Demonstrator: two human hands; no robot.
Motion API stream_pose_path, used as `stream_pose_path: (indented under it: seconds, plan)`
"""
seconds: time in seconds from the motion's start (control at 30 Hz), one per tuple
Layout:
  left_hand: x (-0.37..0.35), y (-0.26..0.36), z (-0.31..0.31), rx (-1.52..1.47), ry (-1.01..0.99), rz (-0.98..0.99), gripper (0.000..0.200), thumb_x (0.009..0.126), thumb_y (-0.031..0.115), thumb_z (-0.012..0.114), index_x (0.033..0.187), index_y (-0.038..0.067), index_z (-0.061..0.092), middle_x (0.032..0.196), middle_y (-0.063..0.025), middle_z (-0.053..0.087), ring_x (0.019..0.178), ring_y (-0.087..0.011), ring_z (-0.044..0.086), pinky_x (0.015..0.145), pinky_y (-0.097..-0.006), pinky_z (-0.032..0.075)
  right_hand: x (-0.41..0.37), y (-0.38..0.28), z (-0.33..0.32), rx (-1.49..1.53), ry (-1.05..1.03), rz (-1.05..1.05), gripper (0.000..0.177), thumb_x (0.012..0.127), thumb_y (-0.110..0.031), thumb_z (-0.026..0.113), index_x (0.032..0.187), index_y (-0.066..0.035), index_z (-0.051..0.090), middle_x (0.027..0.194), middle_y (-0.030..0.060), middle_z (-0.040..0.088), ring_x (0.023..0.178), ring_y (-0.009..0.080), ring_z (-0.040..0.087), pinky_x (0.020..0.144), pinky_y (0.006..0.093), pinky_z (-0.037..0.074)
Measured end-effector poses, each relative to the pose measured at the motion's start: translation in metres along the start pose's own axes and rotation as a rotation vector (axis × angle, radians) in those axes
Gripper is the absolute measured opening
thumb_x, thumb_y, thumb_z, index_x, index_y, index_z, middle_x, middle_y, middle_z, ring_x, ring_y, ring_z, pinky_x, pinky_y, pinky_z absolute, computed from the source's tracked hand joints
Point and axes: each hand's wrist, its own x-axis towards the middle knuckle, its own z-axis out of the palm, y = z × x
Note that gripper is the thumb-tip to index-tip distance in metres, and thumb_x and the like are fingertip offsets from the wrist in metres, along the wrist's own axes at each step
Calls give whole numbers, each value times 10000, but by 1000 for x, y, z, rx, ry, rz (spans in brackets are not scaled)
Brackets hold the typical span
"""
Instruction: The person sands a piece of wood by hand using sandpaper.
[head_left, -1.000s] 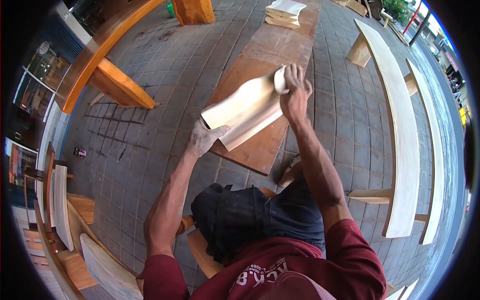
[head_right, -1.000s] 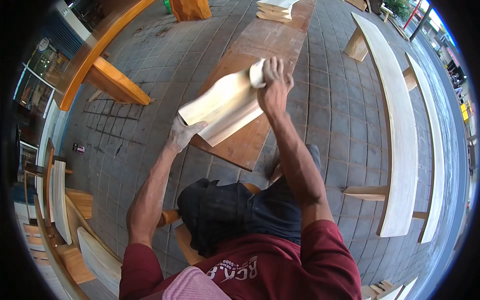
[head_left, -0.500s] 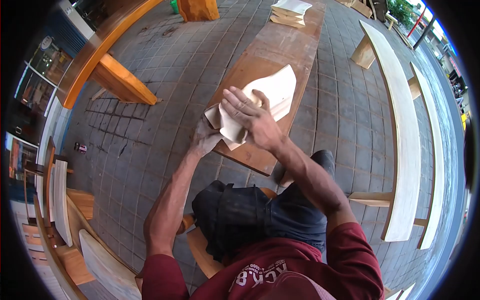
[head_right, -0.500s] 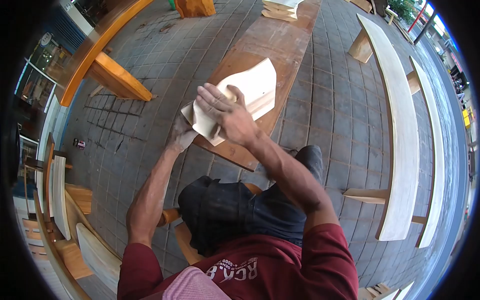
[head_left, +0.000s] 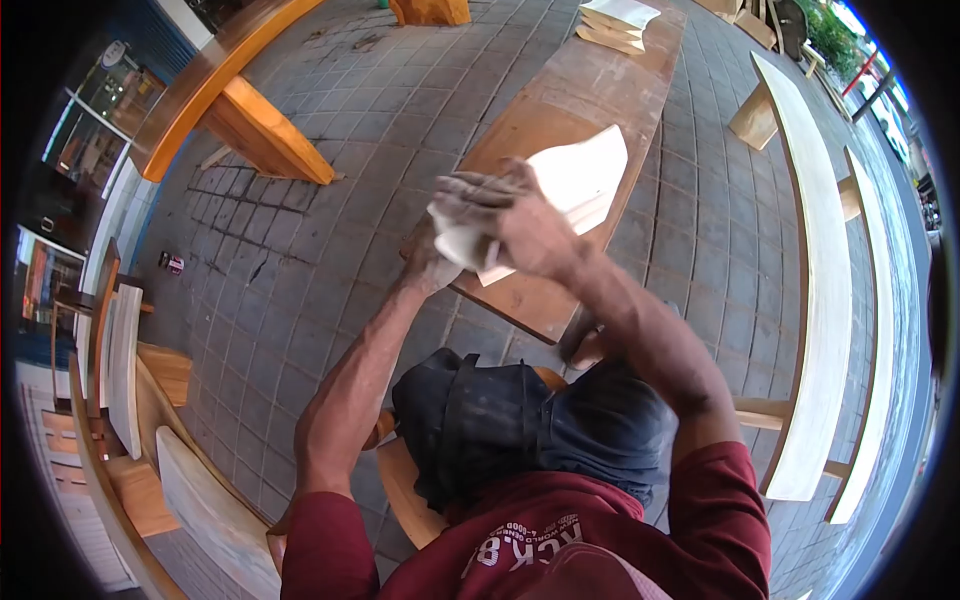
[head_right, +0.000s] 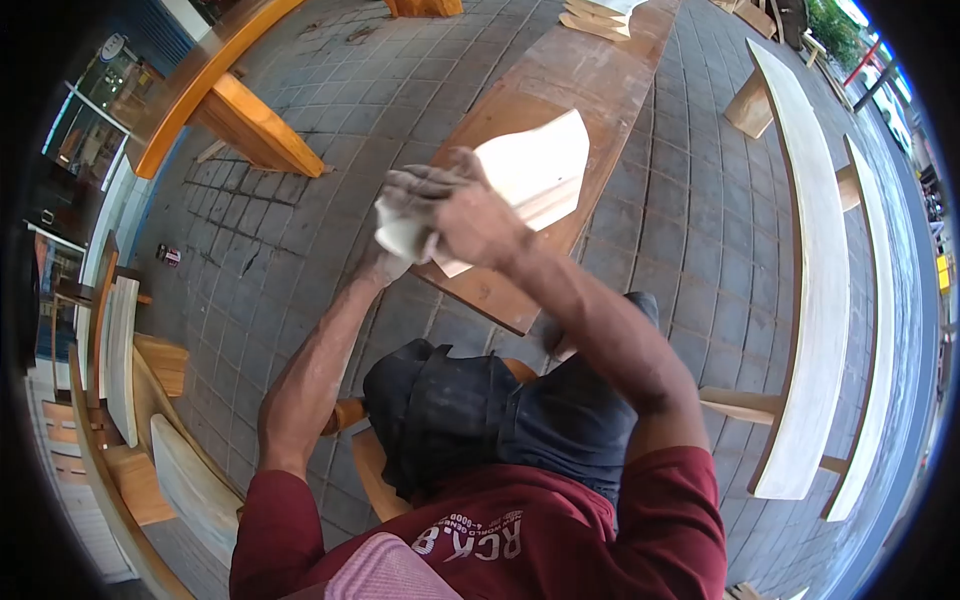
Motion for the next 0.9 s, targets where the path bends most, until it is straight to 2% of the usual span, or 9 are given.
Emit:
stream_pose_path:
  seconds: [0.03,0.17,0.27,0.37,0.47,0.63,0.73,0.77,0.9]
  plan:
    - [-1,70,-20,-44,-29,-146,514,789,250,789,1204,12,601,1152,-110,668,1058,-209,642,897,-342,525,-6,12,-10,-83,-70,28,868,669,-146,772,1476,-248,467,1543,-16,444,1432,166,400,1183,534,165]
    - [-3,51,-10,-397,9,-172,593,763,185,811,1273,-11,580,1097,-100,704,996,-170,651,910,-328,521,-37,73,-72,-315,-67,98,523,879,-140,541,1393,-236,567,1513,45,482,1466,208,349,1176,578,105]
    - [-1,64,-12,-387,-19,-155,593,775,152,787,1292,-32,565,1177,-107,676,1080,-152,608,954,-312,488,-64,112,-80,-281,75,360,615,843,-75,647,1417,-268,541,1534,12,455,1479,250,321,1170,585,147]
    - [1,47,-7,-377,21,-104,577,794,173,782,1290,-29,569,1187,-120,668,1098,-163,598,978,-318,471,-63,90,-65,-434,97,338,673,844,-83,674,1466,-257,483,1563,28,410,1488,248,300,1156,574,192]
    - [2,47,-4,-200,170,21,567,811,222,769,1283,-24,574,1185,-132,666,1101,-169,597,988,-317,460,-57,69,-50,-37,153,256,734,800,-38,682,1476,-235,475,1558,24,420,1471,206,339,1180,544,153]
    - [9,55,-20,-152,-74,-43,617,840,307,755,1338,0,558,1195,-149,682,1100,-193,634,958,-323,491,-68,103,-83,-374,103,451,617,785,-9,613,1352,-254,615,1491,-10,508,1470,194,338,1185,552,103]
    - [7,58,-18,-255,-137,-58,615,855,319,748,1354,13,560,1182,-158,700,1072,-197,669,933,-326,517,-63,98,-79,-327,0,410,659,737,9,621,1349,-236,617,1488,17,512,1460,199,359,1189,547,102]
    - [8,61,-19,-290,-148,-60,606,861,320,743,1353,15,566,1181,-163,702,1066,-192,674,929,-325,521,-67,102,-62,-14,36,284,651,729,-1,624,1343,-218,623,1479,53,519,1444,209,385,1195,543,99]
    - [5,68,-21,-241,-209,-81,589,869,319,733,1333,-7,573,1197,-169,696,1087,-184,668,937,-318,521,-60,84,-71,-91,46,259,473,857,-83,623,1307,-225,649,1428,31,572,1431,187,404,1196,508,91]
